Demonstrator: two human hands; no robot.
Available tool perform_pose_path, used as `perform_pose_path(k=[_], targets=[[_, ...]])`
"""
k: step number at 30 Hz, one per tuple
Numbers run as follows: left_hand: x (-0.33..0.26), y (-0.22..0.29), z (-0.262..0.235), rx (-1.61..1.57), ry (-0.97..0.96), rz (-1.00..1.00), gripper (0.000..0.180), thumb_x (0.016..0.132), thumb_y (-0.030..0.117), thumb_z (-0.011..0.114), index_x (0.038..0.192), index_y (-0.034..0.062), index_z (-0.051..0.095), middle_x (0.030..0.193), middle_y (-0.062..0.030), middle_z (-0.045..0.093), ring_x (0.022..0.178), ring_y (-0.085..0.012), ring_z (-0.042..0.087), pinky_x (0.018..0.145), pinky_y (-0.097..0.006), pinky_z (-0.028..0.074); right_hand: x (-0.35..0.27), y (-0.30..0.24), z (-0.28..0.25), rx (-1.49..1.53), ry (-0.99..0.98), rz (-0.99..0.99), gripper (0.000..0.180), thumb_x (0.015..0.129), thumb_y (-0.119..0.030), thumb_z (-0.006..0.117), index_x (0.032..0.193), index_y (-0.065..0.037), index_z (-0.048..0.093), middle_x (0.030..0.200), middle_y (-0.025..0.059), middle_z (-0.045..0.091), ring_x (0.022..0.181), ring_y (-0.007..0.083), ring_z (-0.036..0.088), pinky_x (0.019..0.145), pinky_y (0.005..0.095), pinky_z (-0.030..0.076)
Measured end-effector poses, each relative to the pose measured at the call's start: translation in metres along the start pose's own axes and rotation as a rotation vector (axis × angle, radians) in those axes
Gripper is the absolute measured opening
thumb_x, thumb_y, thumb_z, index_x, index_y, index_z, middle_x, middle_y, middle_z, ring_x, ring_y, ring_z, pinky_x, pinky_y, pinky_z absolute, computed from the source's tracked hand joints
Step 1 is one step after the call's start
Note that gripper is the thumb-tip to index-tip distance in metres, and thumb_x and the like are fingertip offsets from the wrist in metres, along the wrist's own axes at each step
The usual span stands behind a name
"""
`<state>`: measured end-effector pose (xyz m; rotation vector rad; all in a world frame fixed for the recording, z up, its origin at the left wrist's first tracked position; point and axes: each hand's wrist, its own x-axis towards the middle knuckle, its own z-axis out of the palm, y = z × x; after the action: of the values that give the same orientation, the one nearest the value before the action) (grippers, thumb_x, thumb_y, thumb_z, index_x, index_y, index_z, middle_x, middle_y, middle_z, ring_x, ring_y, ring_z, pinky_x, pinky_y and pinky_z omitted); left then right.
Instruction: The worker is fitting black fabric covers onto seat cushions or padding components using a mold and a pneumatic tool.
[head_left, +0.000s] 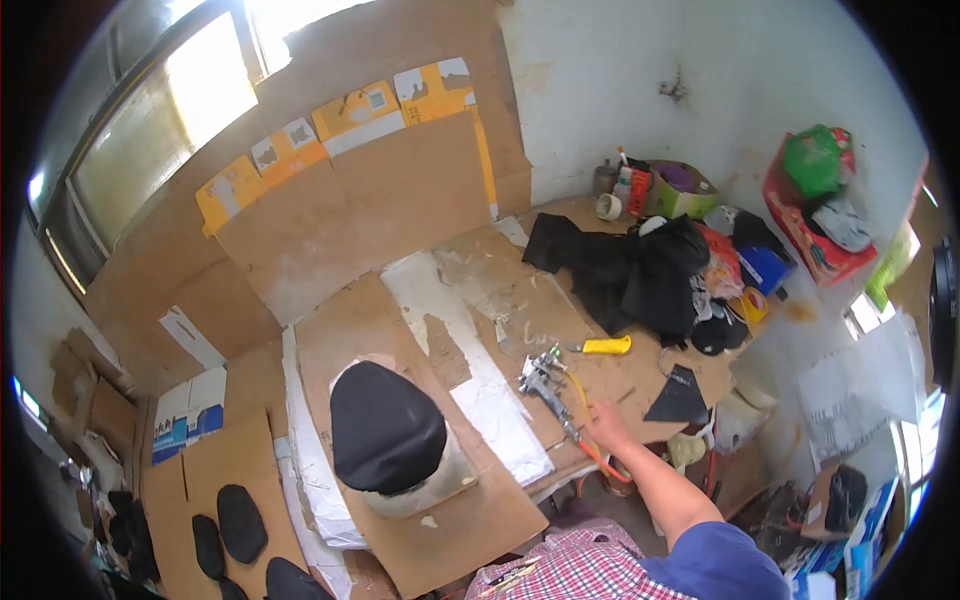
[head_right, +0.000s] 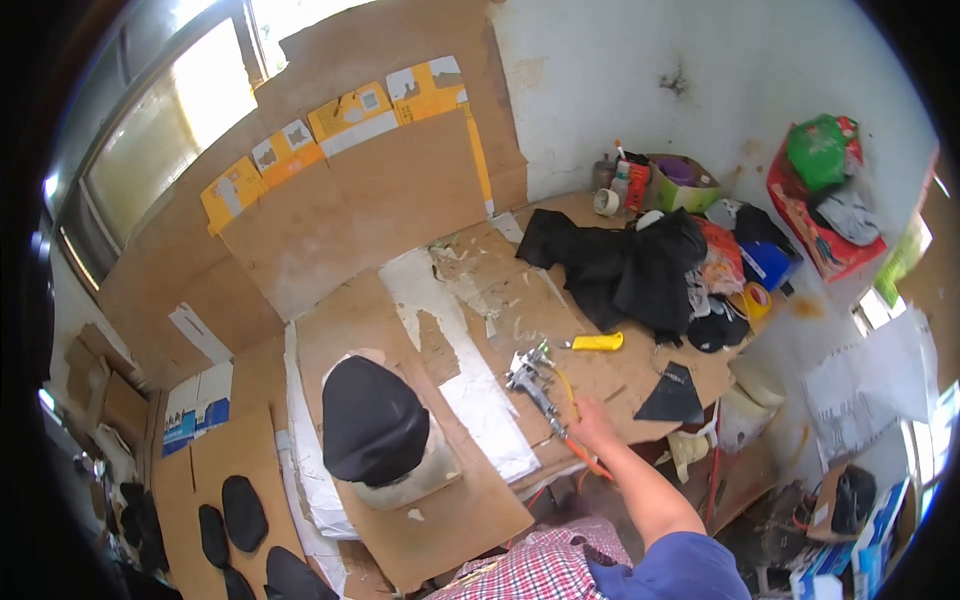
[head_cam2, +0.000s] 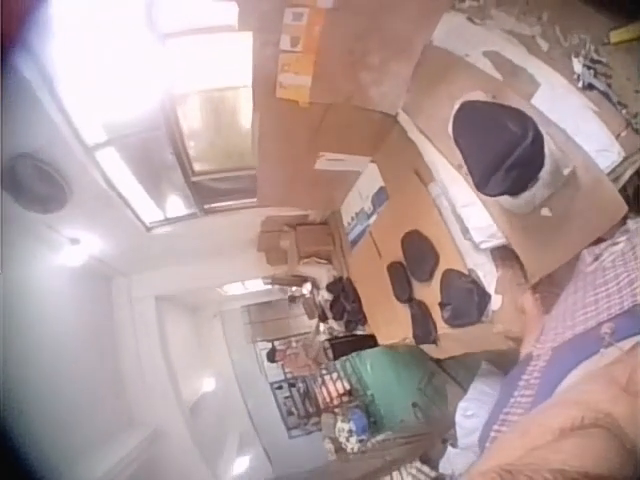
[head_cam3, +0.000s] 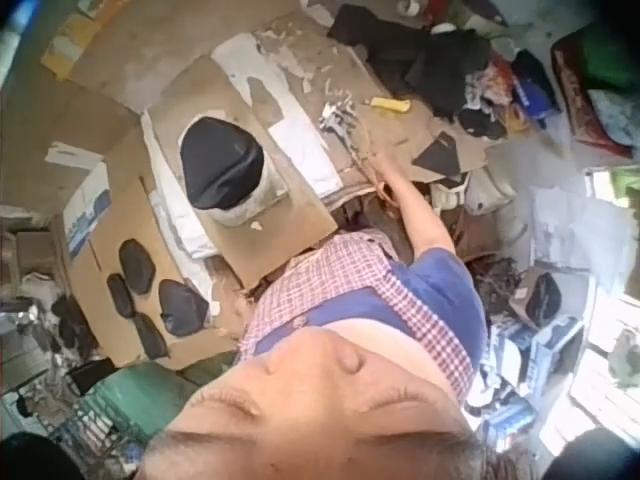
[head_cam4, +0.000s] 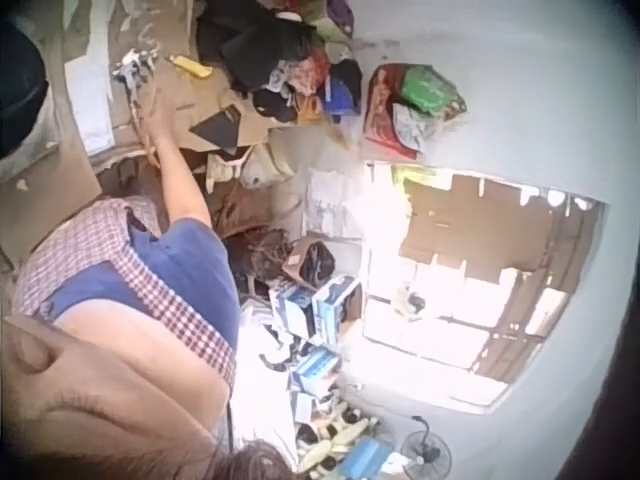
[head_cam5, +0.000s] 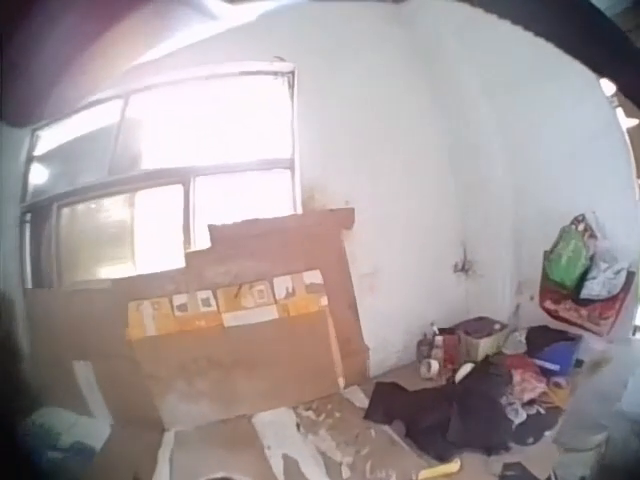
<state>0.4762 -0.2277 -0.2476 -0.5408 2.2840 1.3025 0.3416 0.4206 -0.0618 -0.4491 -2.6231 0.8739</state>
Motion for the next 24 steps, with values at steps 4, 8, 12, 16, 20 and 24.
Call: perform_pose_path(k=[4,8,12,16,20,24], targets=[[-0.043,0.009,0.049,-0.078,0.166,-0.008,0.017,0.076,-0.001,0.055,0.092,-0.0012,0.058,0.085,-0.0105,0.061,0.073,-0.0208,0.060,0.058,-0.031,0.050,0.085,0.040,-0.010,-0.254,0.170,-0.119,0.038,0.069,-0.013,0.060,0.104,-0.001,0.055,0.099,0.0178,0.056,0.101,0.0368,0.049,0.090,0.0432,0.039],[-0.089,0.119,0.122,-0.796,0.277,-0.657,0.014,0.072,-0.001,0.052,0.085,-0.0002,0.057,0.075,-0.0121,0.059,0.059,-0.0231,0.058,0.044,-0.033,0.046,0.145,0.088,-0.022,-0.338,-0.001,-0.061,0.042,0.067,-0.018,0.066,0.106,-0.005,0.056,0.096,0.0171,0.056,0.099,0.0364,0.048,0.089,0.0445,0.038],[-0.127,0.156,0.144,-0.579,0.312,-0.716,0.013,0.078,0.008,0.051,0.089,0.0080,0.058,0.073,-0.0070,0.061,0.054,-0.0223,0.063,0.040,-0.029,0.048,0.171,0.110,-0.043,-0.400,-0.362,-0.111,0.036,0.073,-0.023,0.064,0.103,-0.005,0.058,0.099,0.0186,0.056,0.101,0.0357,0.048,0.085,0.0427,0.038],[-0.152,0.171,0.155,-0.647,0.471,-0.793,0.010,0.077,0.007,0.052,0.085,0.0061,0.059,0.071,-0.0071,0.061,0.050,-0.0192,0.062,0.037,-0.025,0.045,0.165,0.124,-0.044,0.496,-0.174,0.526,0.019,0.088,-0.024,0.049,0.093,-0.006,0.054,0.069,0.0102,0.056,0.053,0.0209,0.057,0.045,0.0334,0.046],[-0.158,0.167,0.153,-0.712,0.500,-0.810,0.012,0.078,0.007,0.052,0.088,0.0066,0.059,0.073,-0.0065,0.062,0.052,-0.0186,0.062,0.038,-0.025,0.045,0.155,0.146,-0.050,0.616,-0.226,0.657,0.009,0.085,-0.014,0.051,0.092,-0.008,0.052,0.060,0.0046,0.053,0.041,0.0143,0.051,0.036,0.0279,0.041],[-0.151,0.161,0.138,-0.709,0.483,-0.782,0.013,0.079,0.007,0.051,0.089,0.0070,0.059,0.073,-0.0058,0.061,0.053,-0.0173,0.061,0.040,-0.024,0.044,0.152,0.139,-0.049,0.495,-0.261,0.664,0.020,0.078,-0.004,0.055,0.097,-0.009,0.053,0.062,0.0029,0.052,0.044,0.0131,0.051,0.038,0.0261,0.040]])
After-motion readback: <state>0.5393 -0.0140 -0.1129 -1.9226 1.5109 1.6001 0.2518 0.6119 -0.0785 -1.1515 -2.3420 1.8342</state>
